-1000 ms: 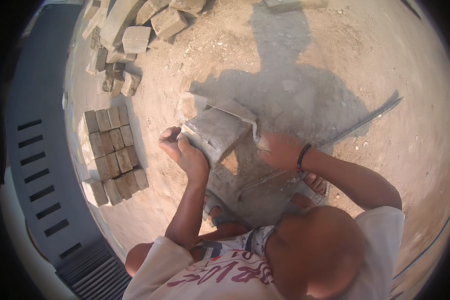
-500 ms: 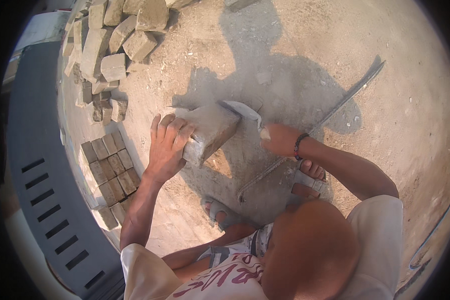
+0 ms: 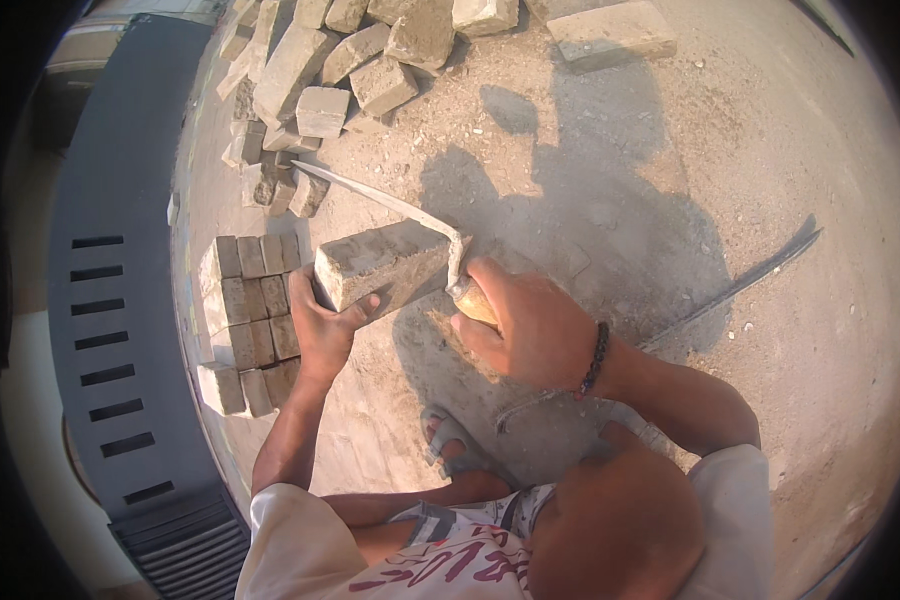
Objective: The person uses a chisel and hammer to chip and shape rectangular stone blocks. They repeatedly strike the stone to remove material, rotate the block to work on different edges, and place the finished pieces into a stack.
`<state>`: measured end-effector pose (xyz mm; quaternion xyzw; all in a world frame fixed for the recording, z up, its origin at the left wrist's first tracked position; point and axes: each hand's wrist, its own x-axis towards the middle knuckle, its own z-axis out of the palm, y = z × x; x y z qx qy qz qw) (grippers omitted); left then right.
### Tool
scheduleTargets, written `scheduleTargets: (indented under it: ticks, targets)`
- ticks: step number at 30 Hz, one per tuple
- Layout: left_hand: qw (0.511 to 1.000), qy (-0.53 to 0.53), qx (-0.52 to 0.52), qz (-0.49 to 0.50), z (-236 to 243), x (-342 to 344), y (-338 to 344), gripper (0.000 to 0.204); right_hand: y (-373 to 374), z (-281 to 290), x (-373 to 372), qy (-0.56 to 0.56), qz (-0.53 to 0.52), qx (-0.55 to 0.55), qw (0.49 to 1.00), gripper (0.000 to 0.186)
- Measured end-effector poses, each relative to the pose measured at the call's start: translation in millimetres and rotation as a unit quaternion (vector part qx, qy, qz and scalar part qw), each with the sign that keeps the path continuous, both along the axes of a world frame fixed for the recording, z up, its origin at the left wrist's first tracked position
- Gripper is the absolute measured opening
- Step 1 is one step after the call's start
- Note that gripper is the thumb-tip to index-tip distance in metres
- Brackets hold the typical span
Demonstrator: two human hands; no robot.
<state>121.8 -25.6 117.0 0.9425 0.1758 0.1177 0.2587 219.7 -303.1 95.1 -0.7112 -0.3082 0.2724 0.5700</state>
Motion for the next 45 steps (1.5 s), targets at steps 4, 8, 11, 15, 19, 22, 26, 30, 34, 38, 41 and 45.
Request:
scheduleTargets:
  ticks: [4, 8, 11, 15, 19, 22, 26, 30, 34, 38, 41, 45]
  targets:
    - [0.997, -0.001, -0.042, 0.06, -2.6, -11.9, 5.1, 0.071, 29.3, -2.0, -11.7, -0.067, 0.109, -0.005, 0.992, 0.034]
    - [0.999, 0.027, 0.031, 0.032, -7.3, -22.1, -7.5, 0.072, 37.2, -107.4, 43.1, -0.079, 0.118, -0.173, 0.975, 0.035]
    - [0.994, 0.057, 0.064, 0.065, -1.4, -26.8, -11.6, 0.07, 43.0, -39.6, 60.3, -0.013, 0.137, -0.146, 0.98, 0.036]
    - [0.998, 0.001, -0.032, 0.048, -12.3, -25.2, -10.8, 0.071, 35.1, 12.0, 0.9, -0.055, 0.171, -0.043, 0.983, 0.033]
    - [0.999, -0.002, -0.015, 0.046, -16.9, -29.4, -11.0, 0.07, 25.1, -118.3, 20.1, -0.112, 0.083, -0.166, 0.976, 0.033]
    - [0.999, -0.014, -0.023, 0.039, -20.6, -34.0, -6.1, 0.069, 24.7, -96.4, 29.9, -0.077, 0.111, -0.206, 0.969, 0.033]
    - [0.998, 0.001, -0.026, 0.054, -17.7, -38.6, -12.5, 0.069, 25.3, -12.3, -0.5, -0.07, 0.154, -0.124, 0.978, 0.035]
    - [0.998, -0.006, -0.049, 0.049, -25.5, -42.9, -14.5, 0.068, 23.8, -99.1, 36.6, -0.099, 0.118, -0.196, 0.969, 0.035]
    - [0.998, -0.011, -0.03, 0.05, -28.5, -48.0, -7.7, 0.071, 26.4, -76.9, 56.4, -0.058, 0.102, -0.245, 0.962, 0.035]
    - [0.999, -0.023, -0.021, 0.042, -29.2, -46.3, -7.7, 0.076, 24.2, 2.5, 1.4, -0.081, 0.129, -0.061, 0.986, 0.033]
    - [0.999, -0.018, 0.014, 0.028, -22.8, -34.0, -12.8, 0.075, 30.3, 9.4, -12.0, -0.137, 0.152, -0.03, 0.978, 0.032]
    - [0.998, -0.009, 0.022, 0.052, -23.6, -38.3, -11.4, 0.076, 38.5, -47.3, 39.4, -0.168, 0.138, -0.164, 0.962, 0.031]
